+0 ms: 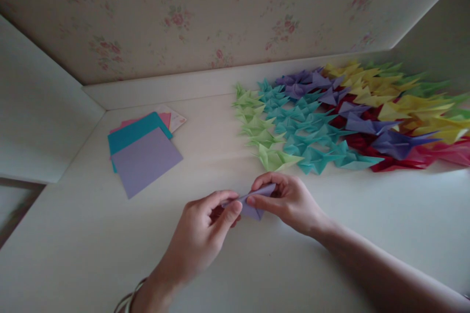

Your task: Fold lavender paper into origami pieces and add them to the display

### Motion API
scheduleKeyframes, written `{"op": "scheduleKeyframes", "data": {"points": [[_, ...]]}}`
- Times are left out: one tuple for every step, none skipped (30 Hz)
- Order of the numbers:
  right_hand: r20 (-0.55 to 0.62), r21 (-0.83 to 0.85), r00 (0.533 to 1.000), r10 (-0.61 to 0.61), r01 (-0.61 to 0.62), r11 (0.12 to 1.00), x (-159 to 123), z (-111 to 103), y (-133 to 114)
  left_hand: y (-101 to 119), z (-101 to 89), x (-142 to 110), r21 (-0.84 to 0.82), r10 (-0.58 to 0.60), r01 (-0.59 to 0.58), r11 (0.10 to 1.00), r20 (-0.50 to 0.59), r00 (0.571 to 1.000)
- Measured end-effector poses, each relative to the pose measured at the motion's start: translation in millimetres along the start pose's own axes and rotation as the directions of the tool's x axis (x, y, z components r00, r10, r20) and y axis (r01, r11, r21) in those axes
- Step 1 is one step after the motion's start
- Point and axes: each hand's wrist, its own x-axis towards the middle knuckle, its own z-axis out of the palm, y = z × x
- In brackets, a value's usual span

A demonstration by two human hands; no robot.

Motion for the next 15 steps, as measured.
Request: {"op": "scheduleKeyframes", "data": {"points": [[0.004,0.003,1.000,0.002,-0.003,1.000,-0.2,0.9,0.4,-0.2,0.5,0.5,-0.014,-0.004,0.004,1.000,0.005,1.000],[0.010,0.007,1.000,0.004,-0.004,1.000,-0.5,1.7,0.9,-0.3,0.9,0.9,-0.033,-0.009,0.009,0.999,0.010,1.000],[0.015,0.011,1.000,0.007,-0.007,1.000,-0.6,2.4,1.5,-0.2,1.1,1.2,-0.056,-0.014,0.015,0.998,0.019,1.000],[0.021,0.015,1.000,0.010,-0.010,1.000,-0.8,2.8,2.1,0.0,1.0,1.4,-0.082,-0.018,0.020,0.996,0.026,1.000],[0.026,0.017,1.000,0.014,-0.014,1.000,-0.9,3.1,2.6,0.2,0.8,1.6,-0.106,-0.022,0.025,0.994,0.030,0.999],[0.030,0.019,0.999,0.016,-0.017,1.000,-1.0,3.4,3.2,0.6,0.5,1.7,-0.123,-0.025,0.029,0.992,0.032,0.999],[0.036,0.020,0.999,0.017,-0.018,1.000,-1.0,3.5,3.7,0.9,0.2,1.8,-0.134,-0.029,0.033,0.990,0.032,0.999],[0.041,0.019,0.999,0.017,-0.018,1.000,-0.9,3.7,4.2,1.0,-0.1,2.0,-0.141,-0.033,0.038,0.989,0.031,0.999],[0.045,0.016,0.999,0.017,-0.018,1.000,-0.8,3.8,4.7,0.9,-0.1,2.3,-0.144,-0.039,0.043,0.989,0.032,0.999],[0.047,0.014,0.999,0.016,-0.017,1.000,-0.6,3.9,5.0,0.7,-0.1,2.5,-0.137,-0.046,0.049,0.989,0.030,0.998],[0.045,0.011,0.999,0.016,-0.017,1.000,-0.5,4.0,5.3,0.2,0.0,2.8,-0.121,-0.049,0.052,0.991,0.029,0.998],[0.041,0.005,0.999,0.016,-0.016,1.000,-0.4,4.1,5.5,-0.3,0.3,2.9,-0.097,-0.047,0.049,0.994,0.025,0.999],[0.036,-0.003,0.999,0.018,-0.018,1.000,-0.3,4.1,5.5,-0.9,0.5,2.9,-0.068,-0.041,0.043,0.997,0.022,0.999],[0.030,-0.012,0.999,0.020,-0.019,1.000,-0.4,4.1,5.4,-1.4,0.7,2.7,-0.038,-0.032,0.033,0.999,0.021,0.999],[0.026,-0.017,0.999,0.022,-0.021,1.000,-0.7,4.1,5.3,-1.8,1.0,2.5,-0.011,-0.022,0.022,1.000,0.022,1.000]]}}
